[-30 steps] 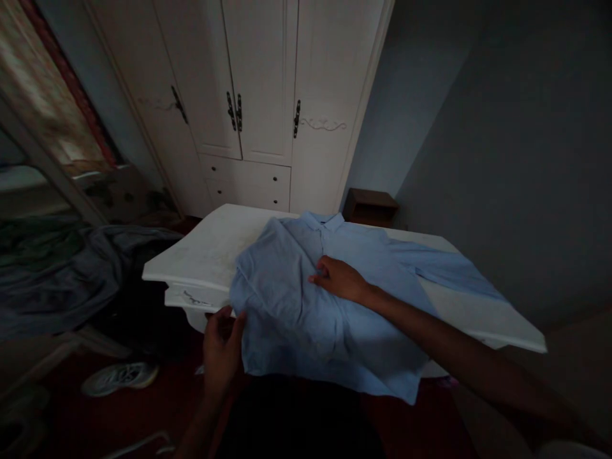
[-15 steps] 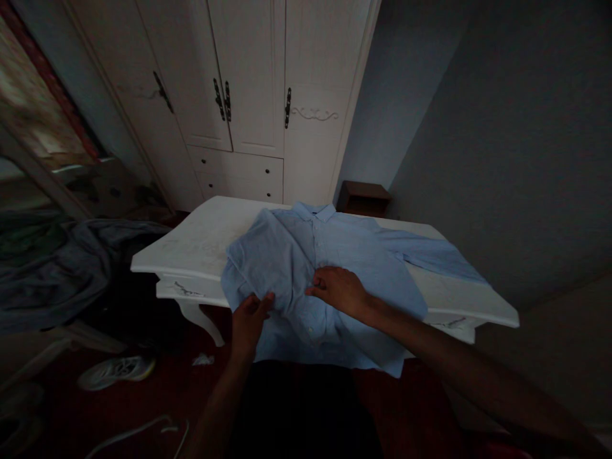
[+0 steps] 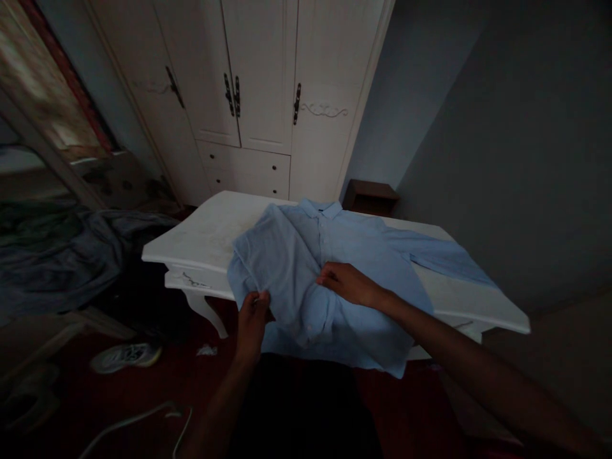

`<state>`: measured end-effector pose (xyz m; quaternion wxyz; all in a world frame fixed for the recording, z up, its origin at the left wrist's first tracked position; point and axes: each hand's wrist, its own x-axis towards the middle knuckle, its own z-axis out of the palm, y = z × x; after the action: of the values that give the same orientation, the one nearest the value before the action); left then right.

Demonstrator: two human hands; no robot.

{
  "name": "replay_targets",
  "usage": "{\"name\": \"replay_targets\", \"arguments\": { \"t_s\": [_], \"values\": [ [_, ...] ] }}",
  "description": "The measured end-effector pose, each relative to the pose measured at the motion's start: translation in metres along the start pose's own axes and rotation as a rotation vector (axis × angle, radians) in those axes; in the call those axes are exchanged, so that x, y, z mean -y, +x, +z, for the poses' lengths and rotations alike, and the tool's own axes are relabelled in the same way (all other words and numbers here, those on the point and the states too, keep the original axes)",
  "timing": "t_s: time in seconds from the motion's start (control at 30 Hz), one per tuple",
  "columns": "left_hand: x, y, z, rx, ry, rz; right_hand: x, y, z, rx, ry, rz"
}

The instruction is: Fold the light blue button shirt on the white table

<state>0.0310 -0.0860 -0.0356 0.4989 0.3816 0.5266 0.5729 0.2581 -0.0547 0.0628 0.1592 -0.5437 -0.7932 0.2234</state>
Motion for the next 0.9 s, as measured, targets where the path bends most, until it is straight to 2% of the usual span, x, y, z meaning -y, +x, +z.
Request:
{"name": "replay_targets", "arguments": {
  "t_s": [0.07, 0.13, 0.23, 0.3, 0.5, 0.6, 0.73, 0.9],
  "values": [
    [0.002, -0.003, 0.002, -0.064, 0.044, 0.019, 0.0, 0.0, 0.004, -0.015, -0.002, 0.007],
    [0.004, -0.007, 0.004, -0.053, 0.131, 0.05, 0.0, 0.0, 0.008, -0.038, -0.019, 0.0],
    [0.009, -0.013, 0.006, 0.114, 0.221, 0.036, 0.001, -0.001, 0.011, -0.054, -0.064, -0.015],
    [0.013, -0.016, 0.007, 0.185, 0.244, 0.019, 0.003, -0.002, 0.012, -0.055, -0.105, 0.0],
    [0.023, -0.025, 0.004, 0.124, 0.094, 0.063, -0.002, -0.004, 0.013, -0.077, -0.206, 0.081],
    [0.026, -0.03, 0.003, 0.14, -0.001, -0.04, -0.003, -0.006, 0.014, -0.108, -0.168, 0.117],
    [0.033, -0.034, 0.003, 0.154, -0.088, -0.234, 0.004, -0.015, 0.015, -0.135, -0.082, 0.043],
    [0.046, -0.036, 0.004, 0.366, -0.013, -0.307, 0.006, -0.032, 0.009, -0.129, 0.013, -0.055]
  ]
}}
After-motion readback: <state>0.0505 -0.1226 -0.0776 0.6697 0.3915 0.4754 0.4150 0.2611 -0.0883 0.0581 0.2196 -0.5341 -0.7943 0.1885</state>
